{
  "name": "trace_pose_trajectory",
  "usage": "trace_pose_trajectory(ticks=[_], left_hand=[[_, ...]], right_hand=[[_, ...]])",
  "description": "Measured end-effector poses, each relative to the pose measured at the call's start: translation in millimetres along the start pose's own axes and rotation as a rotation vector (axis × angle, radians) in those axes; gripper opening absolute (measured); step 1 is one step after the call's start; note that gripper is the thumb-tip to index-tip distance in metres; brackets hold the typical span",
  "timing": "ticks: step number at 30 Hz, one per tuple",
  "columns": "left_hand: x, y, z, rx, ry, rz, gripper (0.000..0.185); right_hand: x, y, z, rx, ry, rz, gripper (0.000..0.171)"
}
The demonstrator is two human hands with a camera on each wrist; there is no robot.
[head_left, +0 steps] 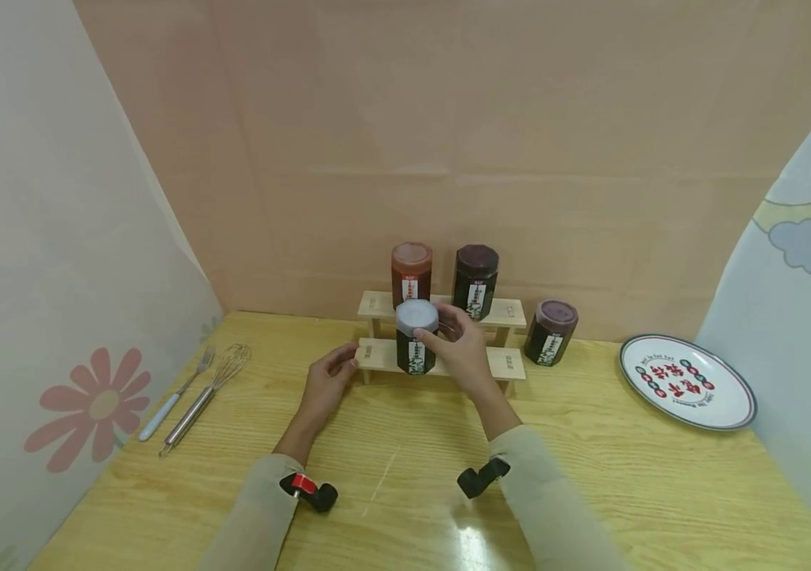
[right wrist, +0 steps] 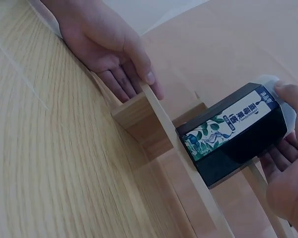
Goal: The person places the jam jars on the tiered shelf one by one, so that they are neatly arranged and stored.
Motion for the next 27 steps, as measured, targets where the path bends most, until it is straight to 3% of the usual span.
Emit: trace_pose_trajectory(ticks=[9,27], left_hand=[[1.3,1.5,0.3,0.007,-0.014,0.017,0.038],[0.0,1.2,-0.3,-0.003,-0.011,-0.003,0.038]], right_hand=[[-5.4,-3.7,-11.6,-0.045,-0.005,0.011,0.063],[-7.5,-4.6,-15.3,-0.055,0.02,0.035,0.064]])
Point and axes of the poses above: each hand's wrist, its own y-axis away from the middle knuckle, its own z-axis out of the back of the hand, x = y × z, the point moved 5 cm from there along -y, towards the middle knuckle, and after that the axes turned 12 degrees about -y, right-handed, at the moved point
